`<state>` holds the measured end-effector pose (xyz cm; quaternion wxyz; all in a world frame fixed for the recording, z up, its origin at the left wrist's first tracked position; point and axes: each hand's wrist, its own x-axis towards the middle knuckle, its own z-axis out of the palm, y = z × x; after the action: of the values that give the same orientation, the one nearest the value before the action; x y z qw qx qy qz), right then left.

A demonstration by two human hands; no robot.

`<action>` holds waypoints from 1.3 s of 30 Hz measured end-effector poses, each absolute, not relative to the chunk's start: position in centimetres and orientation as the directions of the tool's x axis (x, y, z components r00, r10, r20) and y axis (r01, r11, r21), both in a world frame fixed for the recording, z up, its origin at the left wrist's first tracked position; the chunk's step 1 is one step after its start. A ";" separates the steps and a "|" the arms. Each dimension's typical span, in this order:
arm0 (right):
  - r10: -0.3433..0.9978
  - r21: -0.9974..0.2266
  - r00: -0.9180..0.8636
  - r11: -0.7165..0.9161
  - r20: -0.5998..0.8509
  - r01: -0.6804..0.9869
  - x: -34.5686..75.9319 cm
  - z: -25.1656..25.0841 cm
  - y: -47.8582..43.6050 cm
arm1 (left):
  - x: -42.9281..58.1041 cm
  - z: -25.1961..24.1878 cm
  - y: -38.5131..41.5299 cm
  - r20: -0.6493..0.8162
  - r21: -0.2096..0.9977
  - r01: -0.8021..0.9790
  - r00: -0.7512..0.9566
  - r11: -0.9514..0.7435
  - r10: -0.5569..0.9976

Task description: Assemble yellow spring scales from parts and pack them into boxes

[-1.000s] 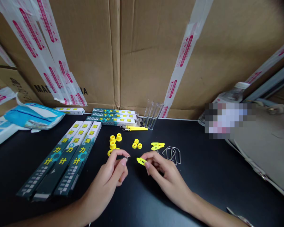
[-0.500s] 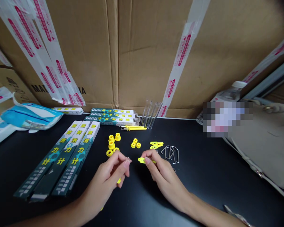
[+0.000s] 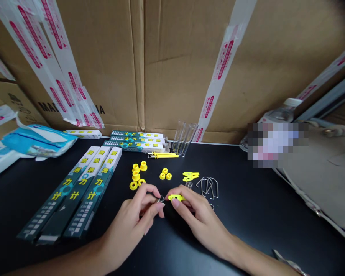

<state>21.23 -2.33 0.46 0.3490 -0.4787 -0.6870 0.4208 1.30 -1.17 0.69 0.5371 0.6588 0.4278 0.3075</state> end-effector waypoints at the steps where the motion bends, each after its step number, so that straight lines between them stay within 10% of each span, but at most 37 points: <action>1: 0.947 -0.918 -0.315 0.181 0.066 0.352 21.2 0.5 -2.3 | 1.3 0.7 -1.2 -0.046 0.963 0.257 0.442 -0.078 0.896; 39: 0.927 -0.980 -0.320 -0.201 -0.194 0.011 21.1 1.0 -1.5 | 1.3 0.5 -1.1 -0.018 0.923 0.353 0.433 -0.151 0.901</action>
<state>21.07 -1.47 1.02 0.3651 -0.4545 -0.5159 0.6277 1.33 -1.13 0.52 0.4739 0.7015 0.4469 0.2891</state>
